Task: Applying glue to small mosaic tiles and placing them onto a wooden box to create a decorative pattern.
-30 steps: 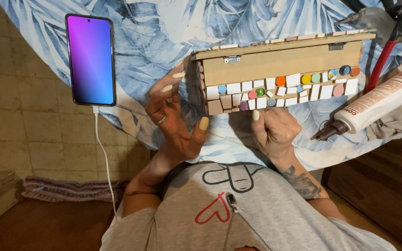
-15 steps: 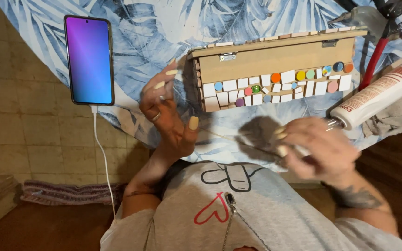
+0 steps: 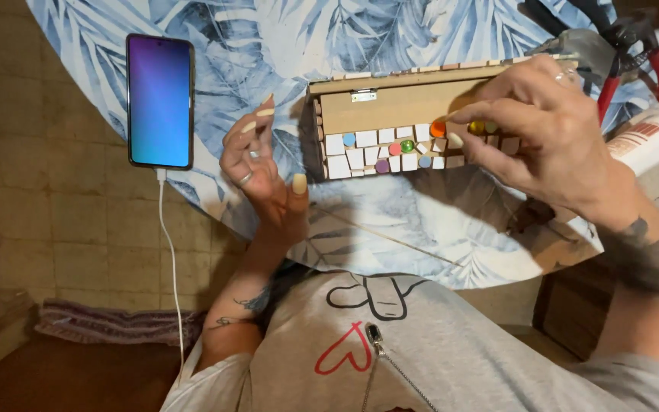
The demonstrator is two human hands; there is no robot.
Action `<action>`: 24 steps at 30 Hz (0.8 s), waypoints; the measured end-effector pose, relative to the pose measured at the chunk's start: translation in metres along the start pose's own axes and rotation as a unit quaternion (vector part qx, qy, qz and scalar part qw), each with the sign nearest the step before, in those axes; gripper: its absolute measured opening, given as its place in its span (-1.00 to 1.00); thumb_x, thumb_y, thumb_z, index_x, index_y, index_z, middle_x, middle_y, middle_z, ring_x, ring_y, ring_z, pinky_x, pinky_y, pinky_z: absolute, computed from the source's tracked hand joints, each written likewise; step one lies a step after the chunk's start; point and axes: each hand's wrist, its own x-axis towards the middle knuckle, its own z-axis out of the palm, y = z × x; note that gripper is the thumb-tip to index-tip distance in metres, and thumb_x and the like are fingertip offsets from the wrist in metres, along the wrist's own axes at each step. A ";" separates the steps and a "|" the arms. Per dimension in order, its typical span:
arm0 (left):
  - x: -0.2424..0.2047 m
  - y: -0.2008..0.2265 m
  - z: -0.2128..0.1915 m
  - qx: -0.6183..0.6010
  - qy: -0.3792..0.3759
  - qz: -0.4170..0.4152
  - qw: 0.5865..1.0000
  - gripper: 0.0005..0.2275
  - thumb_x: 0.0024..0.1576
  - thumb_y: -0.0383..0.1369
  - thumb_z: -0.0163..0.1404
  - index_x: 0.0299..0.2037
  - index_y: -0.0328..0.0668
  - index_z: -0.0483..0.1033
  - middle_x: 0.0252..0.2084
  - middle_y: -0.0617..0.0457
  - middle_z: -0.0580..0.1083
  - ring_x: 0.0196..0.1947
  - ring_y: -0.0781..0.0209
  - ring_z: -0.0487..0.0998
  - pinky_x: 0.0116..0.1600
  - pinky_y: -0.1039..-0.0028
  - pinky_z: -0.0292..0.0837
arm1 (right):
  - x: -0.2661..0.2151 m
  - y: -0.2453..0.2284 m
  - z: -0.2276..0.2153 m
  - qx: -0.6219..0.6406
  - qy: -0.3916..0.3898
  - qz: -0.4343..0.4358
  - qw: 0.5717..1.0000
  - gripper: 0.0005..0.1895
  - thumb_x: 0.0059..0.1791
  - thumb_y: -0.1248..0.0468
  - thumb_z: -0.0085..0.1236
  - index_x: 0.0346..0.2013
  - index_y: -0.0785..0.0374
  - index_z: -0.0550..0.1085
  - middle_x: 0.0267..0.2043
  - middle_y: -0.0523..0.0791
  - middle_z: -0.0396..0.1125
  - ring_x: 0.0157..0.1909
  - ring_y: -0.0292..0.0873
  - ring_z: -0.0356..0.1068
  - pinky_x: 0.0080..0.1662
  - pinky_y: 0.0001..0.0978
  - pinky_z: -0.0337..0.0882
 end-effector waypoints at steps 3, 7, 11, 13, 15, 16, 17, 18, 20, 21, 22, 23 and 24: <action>0.000 -0.001 0.000 0.001 0.005 0.001 1.000 -0.65 0.11 -0.19 -0.19 0.01 -0.08 0.00 0.02 -0.06 0.08 0.15 -0.01 0.14 0.29 0.18 0.04 | 0.011 0.001 -0.004 0.009 -0.031 -0.020 0.999 -0.80 -0.14 0.30 0.13 -0.28 0.36 0.45 -0.34 0.01 0.25 -0.30 -0.09 0.17 -0.26 -0.29 0.20; 0.001 0.000 0.000 -0.002 0.003 0.004 1.000 -0.66 0.12 -0.20 -0.20 0.02 -0.08 0.00 0.03 -0.04 0.09 0.15 0.00 0.14 0.30 0.18 0.03 | 0.022 -0.003 -0.006 0.009 -0.041 -0.053 0.998 -0.80 -0.13 0.28 0.14 -0.28 0.33 0.46 -0.37 -0.01 0.23 -0.31 -0.08 0.18 -0.21 -0.28 0.19; 0.000 -0.003 0.000 0.010 0.001 0.004 1.000 -0.65 0.11 -0.20 -0.20 0.01 -0.10 0.00 0.03 -0.05 0.09 0.15 0.01 0.15 0.30 0.19 0.04 | 0.019 0.000 -0.002 -0.020 -0.046 -0.042 0.998 -0.79 -0.14 0.19 0.14 -0.30 0.25 0.47 -0.37 -0.07 0.25 -0.28 -0.11 0.14 -0.28 -0.32 0.09; 0.000 -0.003 0.000 -0.008 0.007 -0.001 1.000 -0.65 0.11 -0.19 -0.18 0.02 -0.07 0.01 0.03 -0.05 0.10 0.14 0.01 0.15 0.30 0.15 0.04 | 0.018 0.000 -0.001 -0.060 -0.059 -0.039 0.996 -0.76 -0.13 0.12 0.11 -0.25 0.15 0.47 -0.38 -0.11 0.21 -0.27 -0.12 0.12 -0.25 -0.31 -0.03; 0.001 -0.002 -0.001 -0.006 0.004 -0.004 1.000 -0.65 0.11 -0.19 -0.18 0.02 -0.08 0.01 0.03 -0.05 0.09 0.15 0.01 0.14 0.30 0.16 0.03 | 0.019 0.002 0.001 -0.060 -0.055 -0.042 0.996 -0.76 -0.13 0.12 0.10 -0.26 0.15 0.47 -0.38 -0.11 0.22 -0.28 -0.12 0.12 -0.26 -0.30 -0.03; 0.000 -0.001 -0.001 -0.003 0.002 -0.007 1.000 -0.65 0.11 -0.18 -0.19 0.01 -0.08 0.00 0.04 -0.04 0.09 0.15 0.01 0.14 0.30 0.17 0.03 | 0.019 0.002 0.002 -0.059 -0.051 -0.046 0.996 -0.77 -0.13 0.11 0.10 -0.27 0.16 0.47 -0.39 -0.11 0.22 -0.29 -0.13 0.12 -0.26 -0.29 -0.03; 0.000 -0.003 -0.002 -0.003 0.003 -0.007 1.000 -0.65 0.11 -0.18 -0.19 0.01 -0.08 0.00 0.04 -0.04 0.09 0.15 0.01 0.14 0.30 0.17 0.03 | 0.020 0.003 0.003 -0.059 -0.051 -0.047 0.996 -0.77 -0.13 0.11 0.10 -0.27 0.16 0.47 -0.39 -0.11 0.22 -0.29 -0.13 0.12 -0.26 -0.29 -0.03; 0.000 -0.004 -0.002 -0.006 0.002 -0.004 1.000 -0.65 0.11 -0.19 -0.19 0.02 -0.07 0.00 0.04 -0.04 0.08 0.15 0.01 0.14 0.31 0.15 0.02 | 0.020 0.003 0.003 -0.058 -0.048 -0.049 0.996 -0.77 -0.13 0.12 0.12 -0.28 0.16 0.47 -0.39 -0.11 0.22 -0.29 -0.12 0.13 -0.26 -0.29 -0.03; -0.001 -0.004 -0.002 -0.009 0.001 -0.002 1.000 -0.65 0.12 -0.20 -0.18 0.03 -0.06 0.00 0.05 -0.04 0.08 0.15 0.02 0.14 0.31 0.13 0.02 | 0.020 0.003 0.004 -0.058 -0.045 -0.051 0.996 -0.77 -0.14 0.12 0.14 -0.30 0.17 0.47 -0.38 -0.10 0.22 -0.28 -0.11 0.14 -0.25 -0.28 -0.02; -0.001 -0.004 -0.002 -0.004 0.003 -0.005 1.000 -0.64 0.12 -0.18 -0.18 0.03 -0.06 0.01 0.05 -0.03 0.08 0.15 0.02 0.14 0.31 0.13 0.02 | 0.021 0.003 0.004 -0.060 -0.048 -0.048 0.996 -0.78 -0.13 0.12 0.13 -0.31 0.17 0.47 -0.39 -0.10 0.22 -0.27 -0.11 0.14 -0.25 -0.28 -0.02; 0.000 -0.003 -0.002 0.000 0.006 -0.009 1.000 -0.63 0.12 -0.16 -0.18 0.03 -0.06 0.01 0.05 -0.02 0.08 0.15 0.02 0.14 0.31 0.13 0.03 | 0.021 0.003 0.004 -0.063 -0.052 -0.046 0.996 -0.78 -0.13 0.11 0.12 -0.32 0.17 0.47 -0.39 -0.10 0.22 -0.27 -0.10 0.14 -0.25 -0.27 -0.03; 0.000 -0.003 -0.002 -0.001 0.005 -0.009 1.000 -0.63 0.12 -0.16 -0.18 0.03 -0.06 0.01 0.05 -0.02 0.08 0.15 0.02 0.14 0.31 0.13 0.03 | 0.020 0.003 0.004 -0.063 -0.052 -0.045 0.996 -0.78 -0.13 0.11 0.12 -0.32 0.17 0.47 -0.39 -0.10 0.22 -0.27 -0.10 0.14 -0.25 -0.27 -0.03; 0.000 -0.004 -0.002 -0.004 0.005 -0.008 1.000 -0.64 0.12 -0.17 -0.18 0.03 -0.06 0.01 0.05 -0.03 0.09 0.16 0.00 0.14 0.31 0.13 0.03 | 0.020 0.004 0.004 -0.066 -0.055 -0.043 0.995 -0.77 -0.14 0.10 0.13 -0.32 0.16 0.47 -0.39 -0.11 0.21 -0.27 -0.11 0.13 -0.25 -0.28 -0.02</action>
